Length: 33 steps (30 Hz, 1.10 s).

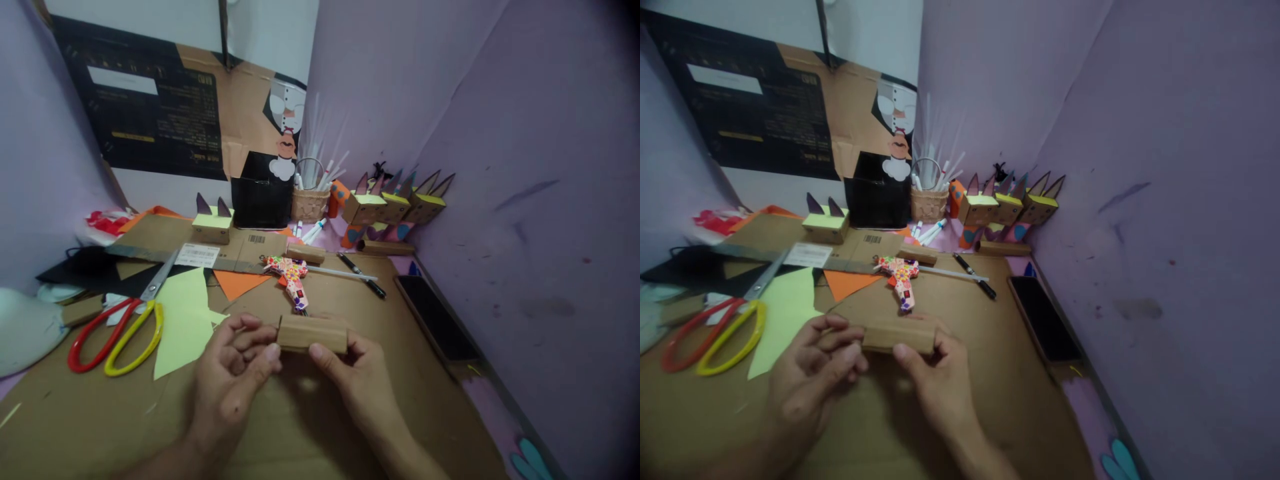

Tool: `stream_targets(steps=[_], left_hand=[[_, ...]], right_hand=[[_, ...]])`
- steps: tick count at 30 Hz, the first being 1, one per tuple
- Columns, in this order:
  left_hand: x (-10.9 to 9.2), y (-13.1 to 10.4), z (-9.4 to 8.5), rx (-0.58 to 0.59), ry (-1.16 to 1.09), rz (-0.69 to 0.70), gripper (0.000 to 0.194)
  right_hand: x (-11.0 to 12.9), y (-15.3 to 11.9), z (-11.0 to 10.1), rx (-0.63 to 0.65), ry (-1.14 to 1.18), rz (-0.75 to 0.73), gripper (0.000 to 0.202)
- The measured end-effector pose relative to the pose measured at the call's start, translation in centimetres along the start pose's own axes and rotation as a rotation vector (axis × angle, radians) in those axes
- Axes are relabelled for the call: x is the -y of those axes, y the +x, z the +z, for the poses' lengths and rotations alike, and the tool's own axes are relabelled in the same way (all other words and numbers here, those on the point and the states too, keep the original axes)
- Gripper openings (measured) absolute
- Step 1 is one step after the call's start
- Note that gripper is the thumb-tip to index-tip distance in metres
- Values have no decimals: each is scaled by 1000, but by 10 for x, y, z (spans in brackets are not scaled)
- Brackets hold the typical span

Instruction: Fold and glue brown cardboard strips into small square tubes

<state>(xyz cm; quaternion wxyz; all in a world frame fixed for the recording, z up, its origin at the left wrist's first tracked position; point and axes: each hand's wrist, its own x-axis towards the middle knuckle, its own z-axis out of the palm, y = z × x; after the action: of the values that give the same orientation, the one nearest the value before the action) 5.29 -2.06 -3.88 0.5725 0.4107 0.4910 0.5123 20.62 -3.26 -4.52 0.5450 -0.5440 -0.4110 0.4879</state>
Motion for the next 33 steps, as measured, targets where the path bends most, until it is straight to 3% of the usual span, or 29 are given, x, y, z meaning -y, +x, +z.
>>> stream_targets(steps=[2,4,8,10,16,21,24,26,28,30,33], left_hand=[[-7,4,-3,-77,121,126,29],[-14,10,-6,-55,243,201,27],[-19,17,-5,348,399,70,38],[-18,17,-4,484,456,-18,34],[-9,14,-5,408,315,-110,31],[5,9,-4,485,404,-26,19],[10,1,-4,496,593,86,27],[8,-3,-5,510,723,263,35],[3,-5,-6,584,802,406,31],[-4,-4,-7,710,829,358,22],[-9,0,-10,876,826,96,13]], right_hand=[[0,3,-7,29,37,61,28],[1,3,-10,59,31,70,24],[4,-2,-4,149,-59,-62,6],[6,-4,-1,184,-79,-94,4],[8,-2,-3,146,-91,-107,8],[5,-2,-9,148,-238,-163,13],[9,0,-15,306,-486,-143,19],[15,2,-20,462,-659,-98,22],[19,3,-23,587,-744,-52,24],[18,4,-26,677,-723,-15,26],[9,2,-28,824,-565,16,17]])
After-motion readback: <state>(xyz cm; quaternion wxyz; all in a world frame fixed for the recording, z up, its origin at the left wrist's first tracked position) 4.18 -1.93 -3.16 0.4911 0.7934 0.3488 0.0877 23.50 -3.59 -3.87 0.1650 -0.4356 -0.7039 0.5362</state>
